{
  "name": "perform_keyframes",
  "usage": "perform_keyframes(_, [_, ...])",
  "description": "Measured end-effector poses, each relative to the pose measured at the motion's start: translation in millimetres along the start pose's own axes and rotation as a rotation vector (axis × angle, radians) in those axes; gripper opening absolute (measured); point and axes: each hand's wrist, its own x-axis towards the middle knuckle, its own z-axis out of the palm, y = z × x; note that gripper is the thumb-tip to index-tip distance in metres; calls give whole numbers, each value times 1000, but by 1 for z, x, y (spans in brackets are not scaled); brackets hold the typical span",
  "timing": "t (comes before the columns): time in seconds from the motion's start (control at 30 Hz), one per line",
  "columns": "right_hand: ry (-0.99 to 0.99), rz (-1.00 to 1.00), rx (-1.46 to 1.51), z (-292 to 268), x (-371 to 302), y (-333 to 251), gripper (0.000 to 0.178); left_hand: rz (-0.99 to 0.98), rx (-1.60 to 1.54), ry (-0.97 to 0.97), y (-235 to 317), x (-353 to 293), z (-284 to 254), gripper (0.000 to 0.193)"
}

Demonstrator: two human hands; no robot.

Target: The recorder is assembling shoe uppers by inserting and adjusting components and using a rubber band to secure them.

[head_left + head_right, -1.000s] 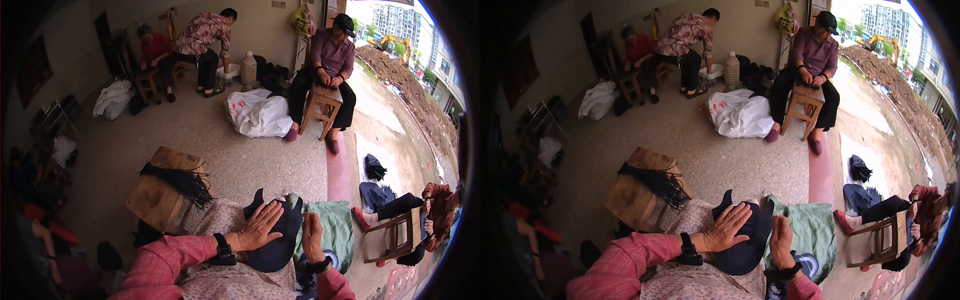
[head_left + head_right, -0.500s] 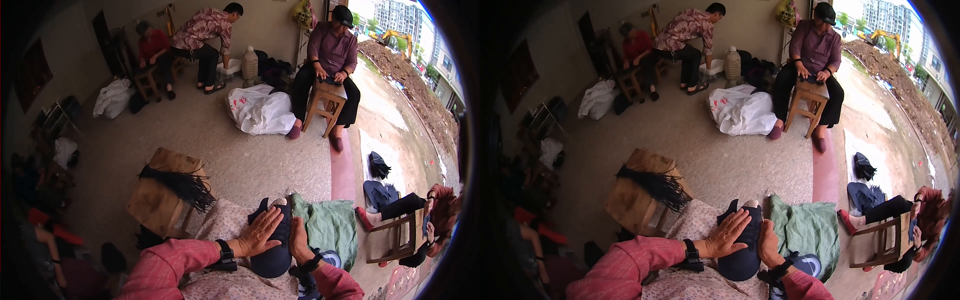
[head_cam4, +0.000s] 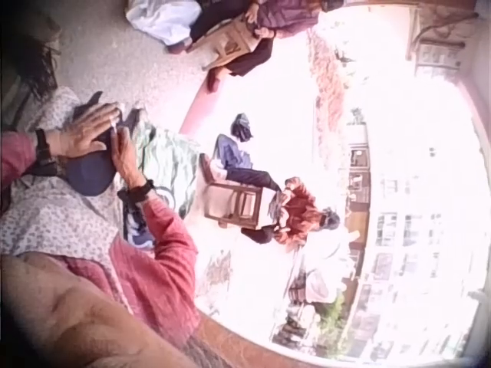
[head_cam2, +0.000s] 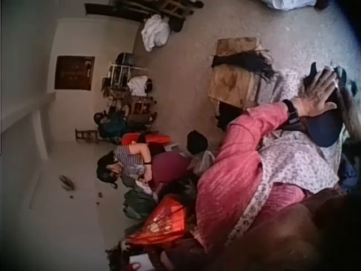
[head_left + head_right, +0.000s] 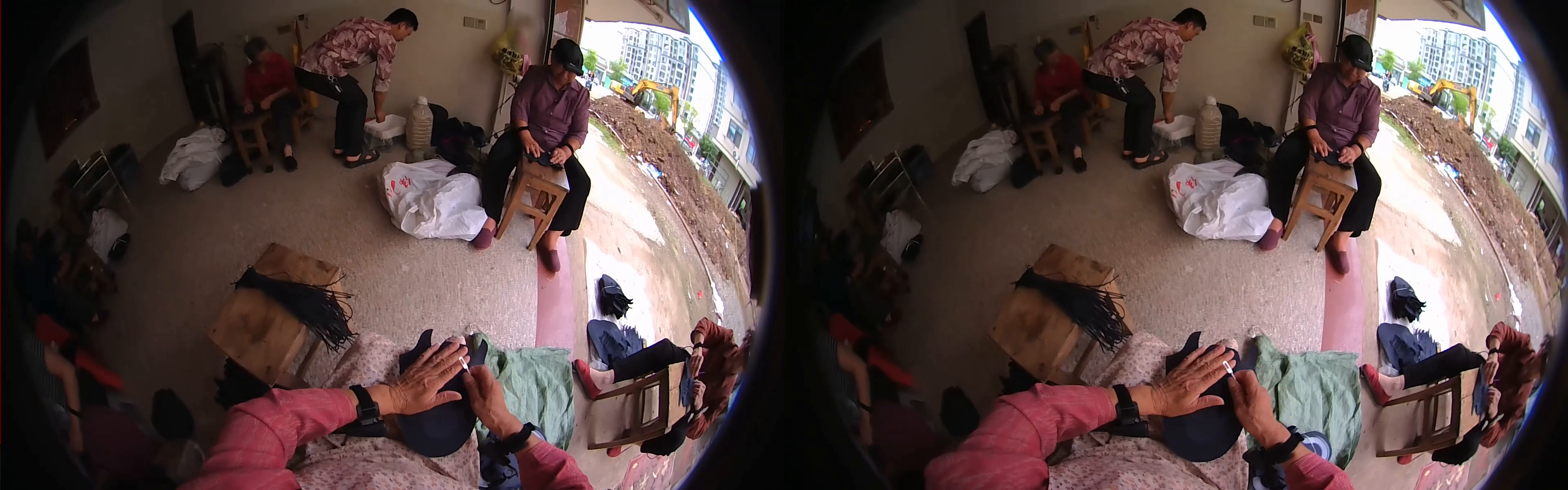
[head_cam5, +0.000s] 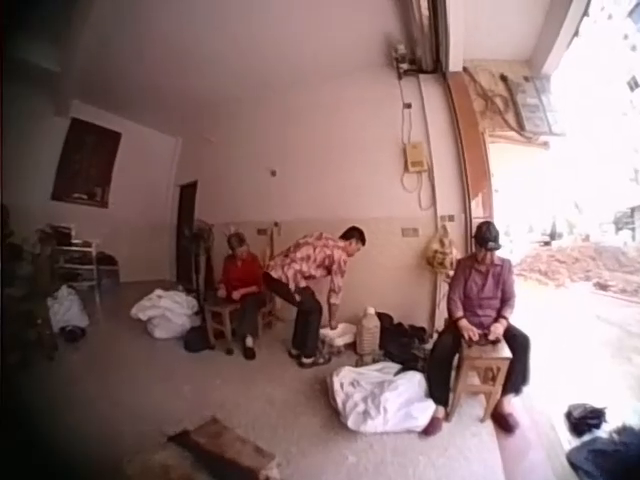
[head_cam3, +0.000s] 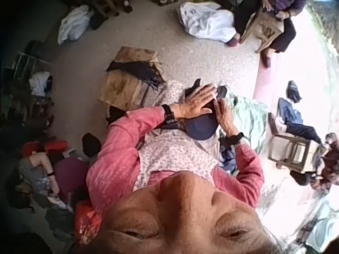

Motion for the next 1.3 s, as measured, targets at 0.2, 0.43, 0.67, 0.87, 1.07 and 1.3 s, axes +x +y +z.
perform_keyframes(0.2, [112, -91, -172, 21, -9, 7, 17, -1, -26, 41, 2, -7, 12, 75])
perform_keyframes(0.43, [147, -67, -104, 23, -6, 20, 16, -23, -72, 76, 1, 0, 15, 76])
perform_keyframes(0.67, [100, -47, 8, 16, -8, 22, 14, -1, -81, 73, 3, 2, 20, 75])
perform_keyframes(0.87, [146, -49, 27, 17, -13, 18, 12, 9, -48, 65, 5, 5, 23, 74])
perform_keyframes(1.07, [151, -25, 36, 16, -14, 24, 12, 5, -70, 71, 6, 7, 27, 72])
perform_keyframes(1.3, [198, -63, 20, 16, -15, 25, 12, 7, -64, 47, 8, 9, 25, 73])
